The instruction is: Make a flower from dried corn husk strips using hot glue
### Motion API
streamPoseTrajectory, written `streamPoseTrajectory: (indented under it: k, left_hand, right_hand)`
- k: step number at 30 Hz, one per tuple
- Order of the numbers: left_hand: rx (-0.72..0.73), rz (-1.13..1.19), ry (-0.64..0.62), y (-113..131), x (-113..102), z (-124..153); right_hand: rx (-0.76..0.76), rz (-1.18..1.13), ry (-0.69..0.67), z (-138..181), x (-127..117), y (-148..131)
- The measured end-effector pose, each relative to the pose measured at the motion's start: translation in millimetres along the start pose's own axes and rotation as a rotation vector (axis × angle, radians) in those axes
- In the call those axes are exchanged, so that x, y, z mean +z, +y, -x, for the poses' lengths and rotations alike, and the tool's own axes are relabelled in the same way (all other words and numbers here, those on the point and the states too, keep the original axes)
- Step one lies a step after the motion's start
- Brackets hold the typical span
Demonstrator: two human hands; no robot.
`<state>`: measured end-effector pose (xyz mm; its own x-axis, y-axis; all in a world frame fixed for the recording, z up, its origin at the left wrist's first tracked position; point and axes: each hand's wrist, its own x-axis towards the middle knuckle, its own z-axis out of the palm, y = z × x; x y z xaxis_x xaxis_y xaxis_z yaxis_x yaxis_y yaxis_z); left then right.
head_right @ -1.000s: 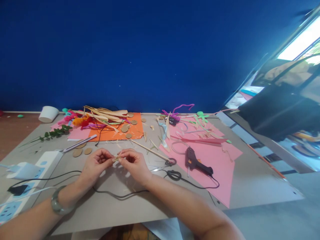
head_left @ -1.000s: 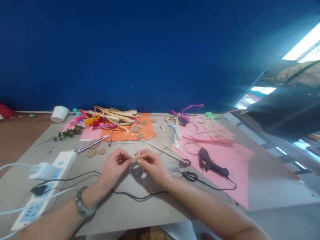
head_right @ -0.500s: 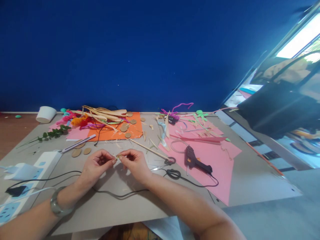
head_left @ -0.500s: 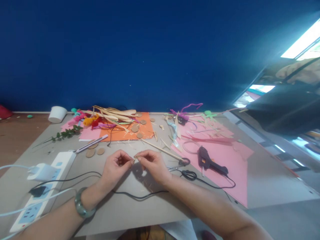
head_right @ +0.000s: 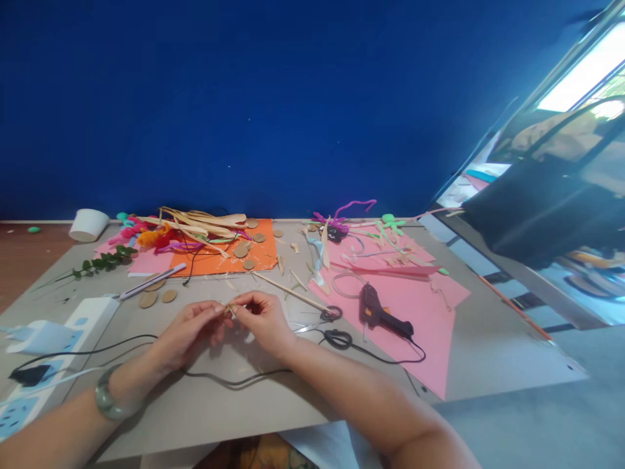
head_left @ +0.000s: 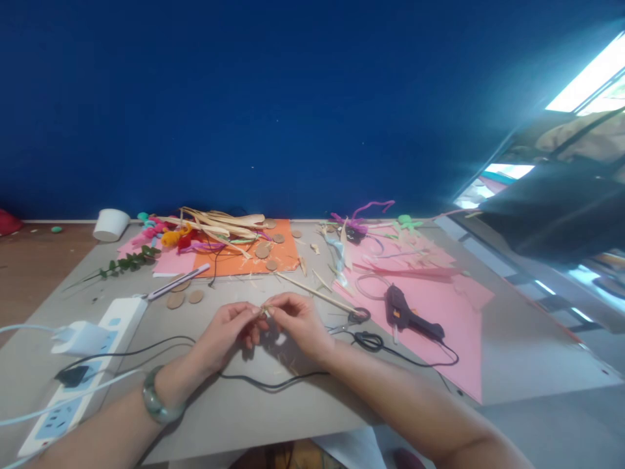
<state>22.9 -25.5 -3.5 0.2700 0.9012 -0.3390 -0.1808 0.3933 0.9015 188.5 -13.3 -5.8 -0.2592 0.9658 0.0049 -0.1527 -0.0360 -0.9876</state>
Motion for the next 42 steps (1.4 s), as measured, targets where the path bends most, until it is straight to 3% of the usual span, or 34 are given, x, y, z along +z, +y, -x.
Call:
streamPoseTrajectory:
  k: [15,21,28,42]
  left_hand:
    - [0.035,-0.086,-0.005,3.4,1.0,2.5]
    - [0.05,-0.092,0.017,2.5,-0.9,2.1]
    - [0.066,-0.081,-0.033,0.1,-2.1,1.6]
    - [0.061,-0.134,-0.058,-0.2,-1.6,3.9]
  right_hand:
    - [0.02,0.061,0.005,1.1,-0.3,0.6]
    - [0.031,-0.08,0.059,-0.1,-0.6,1.5]
    - [0.097,-0.092,-0.077,0.3,-1.0,7.3]
    - [0.087,-0.042,-0.056,-1.8,-1.8,0.3]
